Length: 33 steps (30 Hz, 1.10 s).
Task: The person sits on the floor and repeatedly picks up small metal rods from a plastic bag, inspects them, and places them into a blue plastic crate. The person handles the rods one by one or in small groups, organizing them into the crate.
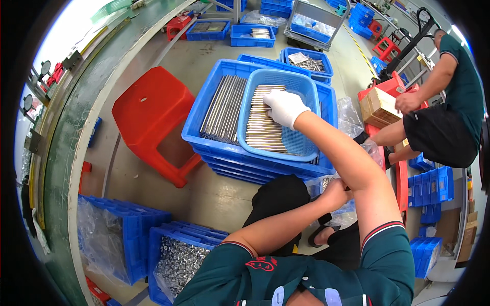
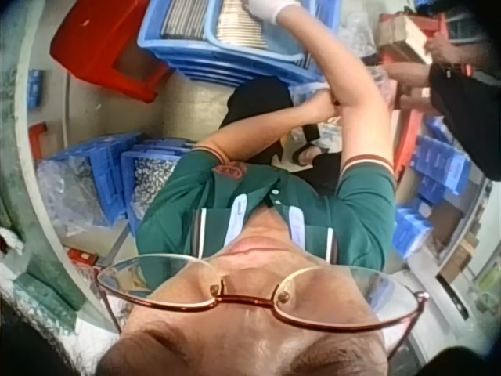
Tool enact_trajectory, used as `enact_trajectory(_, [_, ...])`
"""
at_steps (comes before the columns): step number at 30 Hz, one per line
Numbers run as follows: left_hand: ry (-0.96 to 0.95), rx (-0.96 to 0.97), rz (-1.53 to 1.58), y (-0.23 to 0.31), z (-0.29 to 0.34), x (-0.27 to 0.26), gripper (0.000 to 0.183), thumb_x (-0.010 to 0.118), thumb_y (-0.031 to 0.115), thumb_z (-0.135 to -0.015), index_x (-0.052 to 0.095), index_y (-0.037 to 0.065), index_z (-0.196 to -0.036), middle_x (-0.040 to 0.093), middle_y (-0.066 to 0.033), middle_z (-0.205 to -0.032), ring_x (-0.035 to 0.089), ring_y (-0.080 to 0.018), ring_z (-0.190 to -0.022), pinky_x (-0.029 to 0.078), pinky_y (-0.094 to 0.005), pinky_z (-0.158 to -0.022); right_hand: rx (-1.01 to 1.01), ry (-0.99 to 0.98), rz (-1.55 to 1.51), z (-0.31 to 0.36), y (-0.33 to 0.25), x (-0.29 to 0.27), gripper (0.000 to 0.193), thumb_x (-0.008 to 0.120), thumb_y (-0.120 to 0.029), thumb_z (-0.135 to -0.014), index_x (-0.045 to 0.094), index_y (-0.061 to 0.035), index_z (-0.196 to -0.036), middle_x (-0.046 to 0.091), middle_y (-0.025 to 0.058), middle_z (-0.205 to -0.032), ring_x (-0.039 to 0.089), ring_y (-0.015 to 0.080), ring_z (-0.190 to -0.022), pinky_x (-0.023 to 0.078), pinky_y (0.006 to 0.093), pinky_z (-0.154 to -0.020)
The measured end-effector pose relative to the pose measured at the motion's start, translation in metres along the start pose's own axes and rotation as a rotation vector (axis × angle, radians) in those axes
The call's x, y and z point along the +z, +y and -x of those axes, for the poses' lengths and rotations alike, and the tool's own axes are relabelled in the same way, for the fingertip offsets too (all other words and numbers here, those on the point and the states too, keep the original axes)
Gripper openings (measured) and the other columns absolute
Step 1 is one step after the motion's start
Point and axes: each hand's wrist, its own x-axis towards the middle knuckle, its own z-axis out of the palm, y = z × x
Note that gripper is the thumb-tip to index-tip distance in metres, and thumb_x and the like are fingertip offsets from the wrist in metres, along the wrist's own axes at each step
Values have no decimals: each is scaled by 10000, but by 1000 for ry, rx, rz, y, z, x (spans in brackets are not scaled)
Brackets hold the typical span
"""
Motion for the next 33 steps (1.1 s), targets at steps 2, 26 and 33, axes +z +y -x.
enact_trajectory(2, [-13, 11, 27, -7, -3, 5, 286, 696, 116, -749, 610, -27, -981, 668, -162, -890, 622, -183, -836, 483, -349, -705, 21, 3, 16, -3, 5, 4, 174, 518, -87, -791, 636, -46, -912, 619, 186, -970, 611, 348, -923, 488, 415, -804])
enact_trajectory(26, [-126, -58, 293, -16, -2, 3, 121, 649, 100, -840, 600, 2, -892, 571, 17, -679, 494, -44, -611, 394, -221, -526, 115, 713, -299, 92, 81, -81, 169, 603, -148, -807, 632, -58, -948, 641, 125, -888, 624, 263, -847, 489, 330, -780])
enact_trajectory(33, [-88, -231, 456, 7, 2, 0, 154, 666, 162, -833, 623, 35, -910, 605, -26, -700, 505, -71, -547, 403, -198, -507, 740, 817, -929, 236, 213, -29, 207, 574, -101, -852, 579, 3, -1032, 629, 61, -873, 596, 108, -697, 477, 238, -584])
